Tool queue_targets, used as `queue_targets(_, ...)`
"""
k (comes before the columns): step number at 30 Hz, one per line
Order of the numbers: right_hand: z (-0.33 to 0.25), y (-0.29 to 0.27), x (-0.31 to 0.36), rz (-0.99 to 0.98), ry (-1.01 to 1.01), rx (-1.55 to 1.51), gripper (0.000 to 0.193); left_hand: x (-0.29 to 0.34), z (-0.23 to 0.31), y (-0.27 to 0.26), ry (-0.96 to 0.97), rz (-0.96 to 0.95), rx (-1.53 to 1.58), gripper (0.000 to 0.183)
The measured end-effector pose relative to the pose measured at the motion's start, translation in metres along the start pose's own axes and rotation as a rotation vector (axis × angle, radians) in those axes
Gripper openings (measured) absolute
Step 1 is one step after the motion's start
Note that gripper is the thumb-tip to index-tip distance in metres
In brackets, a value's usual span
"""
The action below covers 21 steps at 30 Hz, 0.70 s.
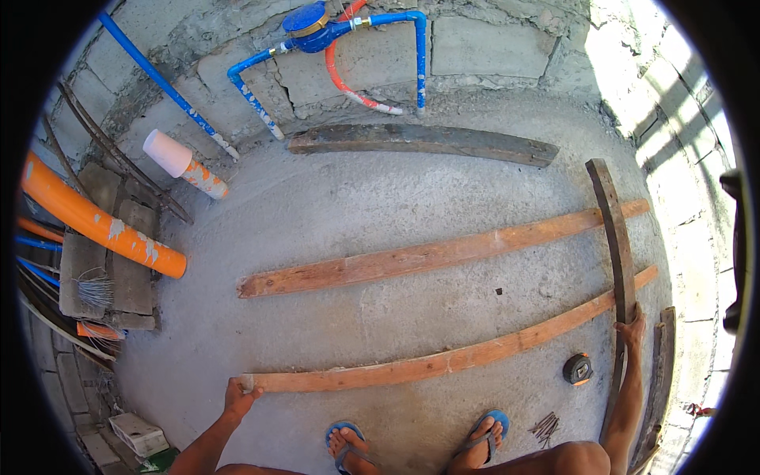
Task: The person assembles a wooden frame on the floor by arranging planks, measuring with a tape measure, and hammering nails to join the pieces. They reposition the frame and continue nailing to secure the structure.
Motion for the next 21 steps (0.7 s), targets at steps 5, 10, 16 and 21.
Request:
queue_targets(5,-0.036,-0.049,0.051,0.236,-0.075,0.174,0.095,-0.007,0.000,-0.005,-0.036,-0.199,0.020,0.066)
queue_targets(10,-0.080,-0.053,0.132,0.156,-0.327,0.145,0.077,-0.052,0.097,-0.070,0.326,0.224,-0.351,0.076)
queue_targets(16,-0.197,0.007,0.237,-0.215,-0.497,-0.133,0.075,-0.089,0.274,-0.027,0.844,0.201,-0.794,0.104)
queue_targets(21,-0.318,0.006,0.263,-0.440,-0.877,-0.155,0.081,-0.121,0.290,-0.002,0.650,0.123,-0.806,0.087)
Point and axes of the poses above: each hand's wrist, its own x-axis away from the middle knuckle, its own y-axis out of the palm, z = x × y, the point moved 9 cm from there along -x, towards the middle knuckle, and after that the axes turned 2 degrees about -x, right-handed, at the moved point
